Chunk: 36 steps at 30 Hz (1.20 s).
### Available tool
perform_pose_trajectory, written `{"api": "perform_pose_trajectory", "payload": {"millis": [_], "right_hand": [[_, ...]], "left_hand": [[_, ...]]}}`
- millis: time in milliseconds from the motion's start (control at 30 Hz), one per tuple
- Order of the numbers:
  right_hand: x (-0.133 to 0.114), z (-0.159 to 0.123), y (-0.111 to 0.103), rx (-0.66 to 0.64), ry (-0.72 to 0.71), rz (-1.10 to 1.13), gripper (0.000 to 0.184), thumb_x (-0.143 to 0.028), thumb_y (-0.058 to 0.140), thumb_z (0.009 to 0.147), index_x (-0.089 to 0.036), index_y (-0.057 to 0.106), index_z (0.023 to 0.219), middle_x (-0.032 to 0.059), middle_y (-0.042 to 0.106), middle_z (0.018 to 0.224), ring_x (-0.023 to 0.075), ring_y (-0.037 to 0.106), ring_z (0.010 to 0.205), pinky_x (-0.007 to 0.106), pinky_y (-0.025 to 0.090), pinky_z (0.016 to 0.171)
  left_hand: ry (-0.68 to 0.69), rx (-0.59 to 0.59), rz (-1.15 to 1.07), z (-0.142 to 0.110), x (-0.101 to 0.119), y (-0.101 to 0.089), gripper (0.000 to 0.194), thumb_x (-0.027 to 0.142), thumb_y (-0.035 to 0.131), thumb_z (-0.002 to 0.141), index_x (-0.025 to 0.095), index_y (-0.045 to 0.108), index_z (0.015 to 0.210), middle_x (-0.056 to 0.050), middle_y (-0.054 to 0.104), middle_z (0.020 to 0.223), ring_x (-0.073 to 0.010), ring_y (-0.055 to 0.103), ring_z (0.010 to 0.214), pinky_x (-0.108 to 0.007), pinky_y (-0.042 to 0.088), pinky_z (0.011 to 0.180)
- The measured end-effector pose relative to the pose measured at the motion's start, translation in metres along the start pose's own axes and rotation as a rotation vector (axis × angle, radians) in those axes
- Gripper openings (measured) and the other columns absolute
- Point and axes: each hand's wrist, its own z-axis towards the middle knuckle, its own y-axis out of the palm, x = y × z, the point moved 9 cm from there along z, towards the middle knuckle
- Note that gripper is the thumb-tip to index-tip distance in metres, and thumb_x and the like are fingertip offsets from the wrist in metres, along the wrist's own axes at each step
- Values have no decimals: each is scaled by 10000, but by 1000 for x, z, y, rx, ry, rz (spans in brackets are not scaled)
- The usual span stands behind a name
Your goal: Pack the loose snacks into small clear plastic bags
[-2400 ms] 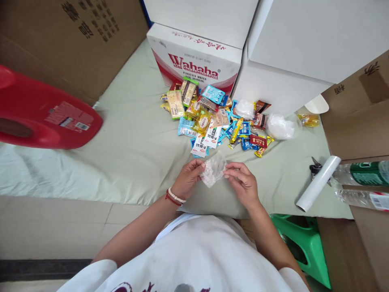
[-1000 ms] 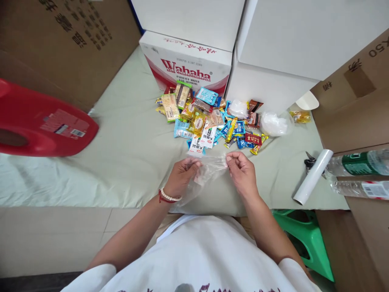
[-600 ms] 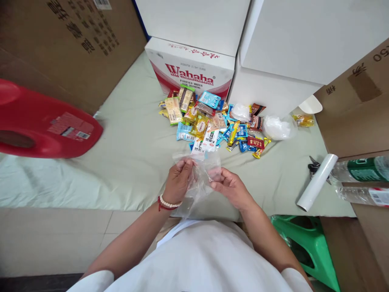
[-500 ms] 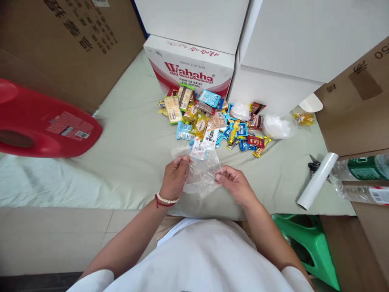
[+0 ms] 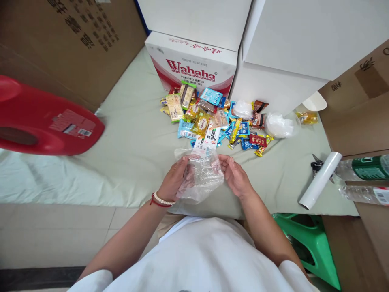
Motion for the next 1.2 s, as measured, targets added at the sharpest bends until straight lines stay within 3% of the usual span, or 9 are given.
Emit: {"api": "perform_pose_trajectory", "payload": {"millis": [167,267,333,400,500,667,800,1033,1200], "right_hand": [[-8,0,-7,131,-54,-131,359,-531,811,792,-223,716,950,-30,572,656,103,454,505,221,384,446],[-28,-7,-9,240,-249,-369,247,-435,716,906,-228,745,1039,-18,592,708,107,472,549,230,402,495],[-44,-15,-3,287,-402,-584,219,-365,663,952,-231,758,1096,-2,616,758,120,524,607,248,455,570],[-56,-23,6,295,-531,-759,228,-299,617,983,-233,761,1148,10,634,791,133,576,660,260,496,635],[-66,-33,18,271,-666,-923,285,-206,554,1009,-247,746,1215,27,670,861,139,637,731,256,522,679],[-69,-46,24,286,-785,-1132,340,-134,538,1002,-274,743,1235,38,687,933,130,663,774,237,509,672],[-72,-54,20,294,-843,-1122,380,-96,565,973,-277,718,1270,44,684,965,143,655,809,253,513,699],[-86,-73,20,89,-933,-945,455,-30,602,903,-329,708,1229,52,646,1010,196,582,898,343,492,787],[-87,-66,6,48,-684,-664,398,-315,625,969,-308,631,1368,101,581,1217,253,581,1075,421,509,911]], "left_hand": [[224,191,282,2,14,-18,588,574,747,809,232,598,1264,30,553,813,-101,482,594,-249,428,567],[505,562,453,-20,40,-39,617,350,874,679,236,592,1216,-30,577,1054,-164,576,947,-274,478,827],[598,642,493,-33,48,-36,385,337,842,715,223,637,1020,-22,576,996,-159,555,915,-271,466,819],[533,490,433,-28,44,-19,267,403,799,775,204,633,842,3,565,827,-128,511,747,-247,442,701],[227,183,162,-11,21,15,435,597,734,802,177,625,768,34,506,644,-75,405,542,-204,311,503],[-49,92,-148,4,9,40,522,647,761,710,147,619,754,41,520,606,-16,350,406,-175,157,404],[-34,96,-179,6,12,39,400,429,849,624,154,569,704,58,539,574,1,369,394,-145,202,396],[55,44,-142,-2,19,39,390,442,837,698,177,560,765,36,605,654,-74,586,514,-134,300,381],[228,-28,-39,-11,30,50,356,472,806,793,175,608,790,9,636,729,-140,698,710,-180,512,505]]}}
